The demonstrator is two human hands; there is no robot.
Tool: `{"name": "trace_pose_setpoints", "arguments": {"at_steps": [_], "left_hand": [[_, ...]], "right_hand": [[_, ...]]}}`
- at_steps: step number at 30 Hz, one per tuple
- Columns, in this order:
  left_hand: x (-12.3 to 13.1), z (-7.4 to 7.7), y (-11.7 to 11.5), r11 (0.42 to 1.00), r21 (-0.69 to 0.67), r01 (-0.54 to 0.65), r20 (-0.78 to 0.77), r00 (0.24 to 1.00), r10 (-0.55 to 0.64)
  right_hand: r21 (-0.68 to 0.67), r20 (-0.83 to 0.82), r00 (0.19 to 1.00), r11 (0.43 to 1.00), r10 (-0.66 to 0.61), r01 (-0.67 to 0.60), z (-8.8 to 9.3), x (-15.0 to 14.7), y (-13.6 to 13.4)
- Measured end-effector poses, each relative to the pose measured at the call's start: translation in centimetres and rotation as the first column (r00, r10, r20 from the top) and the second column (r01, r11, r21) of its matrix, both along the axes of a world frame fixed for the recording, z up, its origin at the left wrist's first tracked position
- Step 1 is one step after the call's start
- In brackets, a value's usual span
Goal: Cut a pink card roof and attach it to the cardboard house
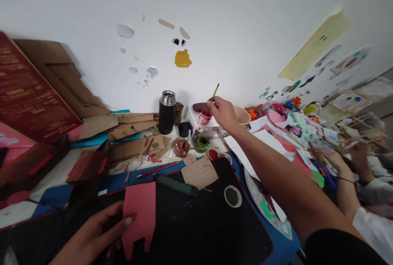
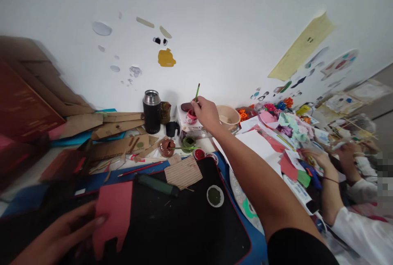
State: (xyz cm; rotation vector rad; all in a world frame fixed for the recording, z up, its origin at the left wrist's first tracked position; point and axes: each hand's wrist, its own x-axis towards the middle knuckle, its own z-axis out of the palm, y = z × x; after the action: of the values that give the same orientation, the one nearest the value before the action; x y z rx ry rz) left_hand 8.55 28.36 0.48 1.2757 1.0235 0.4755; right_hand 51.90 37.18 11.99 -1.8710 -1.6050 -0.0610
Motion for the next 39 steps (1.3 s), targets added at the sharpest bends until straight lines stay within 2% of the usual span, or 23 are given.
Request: {"name": "trace_pose_setpoints", "arguments": {"at_steps": [6,12,19,22,24,26,28,30,33,36,39], "left_hand": [[0.5,0.7,-0.2,0.999,-0.005,0.043,-0.1,0.994,-0.043],[0.8,1.6,-0.4,0.997,-0.018,0.076,-0.073,0.994,-0.077],[0.6,0.9,-0.3,0.997,-0.052,0.061,0.061,0.996,-0.058],[0.5,0.5,-0.6,0.994,-0.113,-0.01,0.211,0.977,0.034],[0.5,0.4,-0.7,0.984,-0.159,-0.084,0.331,0.934,0.134],[0.4,0.4,-0.7,0.971,-0.189,-0.144,0.415,0.885,0.212],[0.4,0.6,-0.5,0.957,-0.207,-0.203,0.471,0.836,0.279],[0.2,1.0,-0.3,0.927,-0.227,-0.299,0.527,0.762,0.375],[-0.2,1.6,0.1,0.878,-0.273,-0.394,0.554,0.682,0.478],[-0.5,1.7,0.4,0.85,-0.314,-0.422,0.543,0.655,0.526],[-0.6,1.6,0.5,0.837,-0.316,-0.447,0.554,0.63,0.545]], "right_hand": [[0.102,-0.105,0.994,0.994,-0.028,0.039,0.5,0.5,-0.7],[0.091,-0.239,0.971,0.995,-0.013,0.036,0.4,0.9,-1.8],[0.059,-0.346,0.938,0.998,-0.005,0.027,-0.1,0.9,-2.7],[0.09,-0.411,0.912,0.995,-0.01,0.051,0.3,0.8,-3.1],[0.189,-0.536,0.843,0.978,0.032,0.083,0.7,0.1,-3.7],[0.271,-0.675,0.729,0.958,0.116,0.098,1.2,-1.3,-4.8],[0.309,-0.768,0.603,0.949,0.215,0.056,1.5,-3.7,-6.4],[0.29,-0.831,0.477,0.955,0.286,-0.068,1.3,-6.5,-8.3],[0.217,-0.909,0.33,0.965,0.255,-0.149,0.1,-10.7,-11.1],[0.168,-0.953,0.218,0.966,0.21,-0.197,-1.6,-13.9,-12.8],[0.116,-0.977,0.142,0.956,0.158,-0.269,-2.8,-16.0,-13.7]]}}
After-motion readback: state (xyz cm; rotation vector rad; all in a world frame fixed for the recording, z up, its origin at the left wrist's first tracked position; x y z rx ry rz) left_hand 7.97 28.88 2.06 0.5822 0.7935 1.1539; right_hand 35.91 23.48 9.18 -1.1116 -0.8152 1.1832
